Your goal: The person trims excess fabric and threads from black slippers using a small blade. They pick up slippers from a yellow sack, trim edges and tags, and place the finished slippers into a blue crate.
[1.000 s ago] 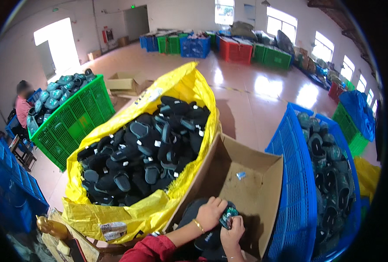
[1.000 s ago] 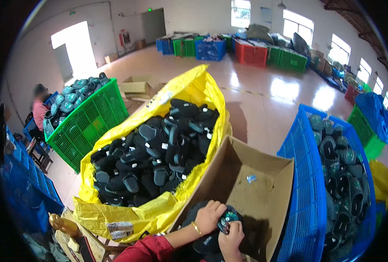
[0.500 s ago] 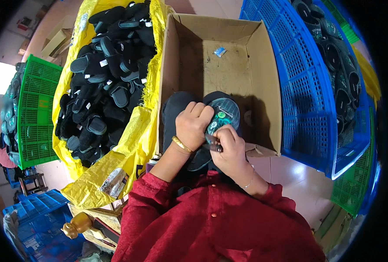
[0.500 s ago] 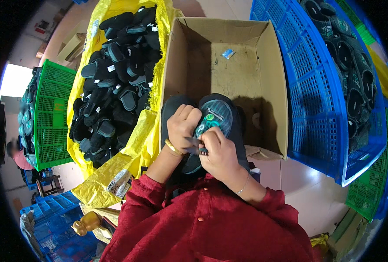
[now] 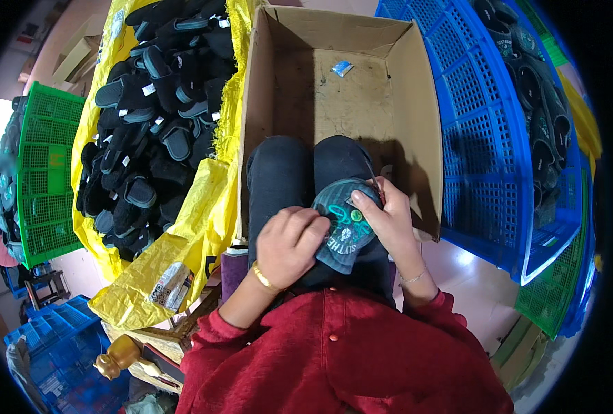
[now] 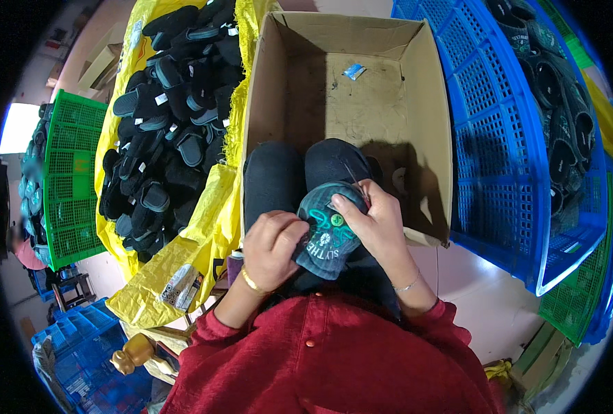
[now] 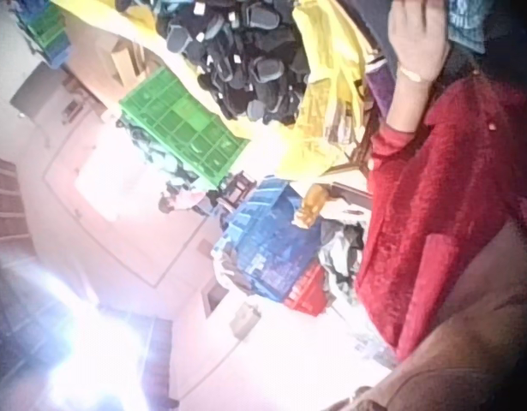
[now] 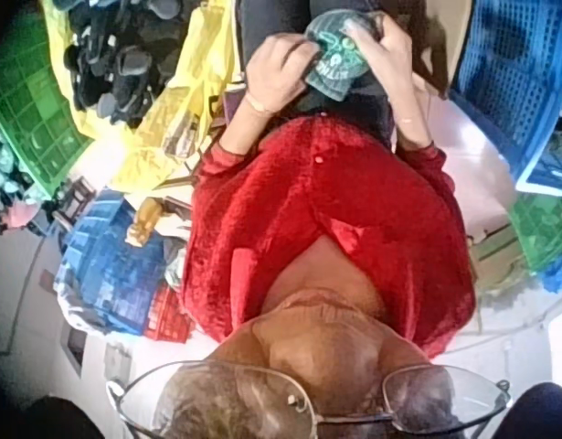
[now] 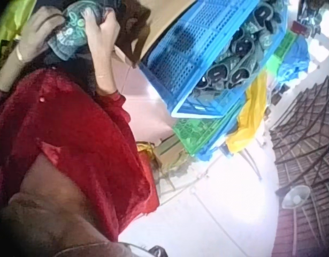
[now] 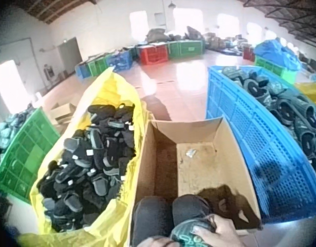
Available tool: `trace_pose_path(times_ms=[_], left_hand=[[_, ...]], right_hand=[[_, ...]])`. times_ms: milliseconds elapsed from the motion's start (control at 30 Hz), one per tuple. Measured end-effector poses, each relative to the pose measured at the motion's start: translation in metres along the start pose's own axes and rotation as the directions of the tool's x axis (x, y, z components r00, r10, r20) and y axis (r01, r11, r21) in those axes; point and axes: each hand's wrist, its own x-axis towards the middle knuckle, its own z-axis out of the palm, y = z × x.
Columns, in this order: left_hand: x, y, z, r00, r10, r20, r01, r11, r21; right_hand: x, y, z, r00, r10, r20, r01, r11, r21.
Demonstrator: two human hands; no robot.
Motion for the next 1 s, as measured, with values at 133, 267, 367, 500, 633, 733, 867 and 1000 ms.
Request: trace_pose_path(times_ms=[133,267,367,500,633,733,867,1000], left_hand=[[-0.041,0.013,-0.016,0.994,-0.095,0.051,0.095,0.995,0.007],[-0.041,0.025,-0.008,0.91,0.062,0.41,-0.034,0.997,-0.074],[-0.023,0.015,0.012,0.885,0.093,0.457,-0.06,0.995,-0.085],[0.017,0.011,0.032,0.911,0.119,0.395,-0.045,0.981,-0.191],[0.014,0.003,0.053,0.913,0.099,0.396,-0.036,0.986,-0.164],[0.008,-0.001,0.06,0.913,0.04,0.406,0.01,0.993,-0.121],[0.002,0.008,0.05,0.867,0.035,0.497,0.044,0.988,-0.148],[-0.005,0.006,0.03,0.831,0.076,0.55,0.02,0.986,-0.166]], right_hand=[[-0.002,0.017,0.0,0.996,-0.028,-0.086,0.024,0.998,-0.052],[-0.001,0.009,-0.003,0.997,0.067,0.026,-0.069,0.993,0.093],[0.003,0.005,-0.007,0.993,0.068,0.093,-0.066,0.998,-0.024],[0.002,0.012,-0.009,0.995,-0.069,0.069,0.077,0.99,-0.117],[0.001,0.015,-0.006,0.995,-0.094,0.018,0.095,0.993,-0.074],[-0.001,0.02,0.004,0.995,-0.088,-0.05,0.087,0.996,-0.012],[0.0,0.034,0.005,0.992,-0.08,-0.094,0.086,0.994,0.066],[0.001,0.035,0.002,0.998,-0.043,-0.049,0.047,0.995,0.088]])
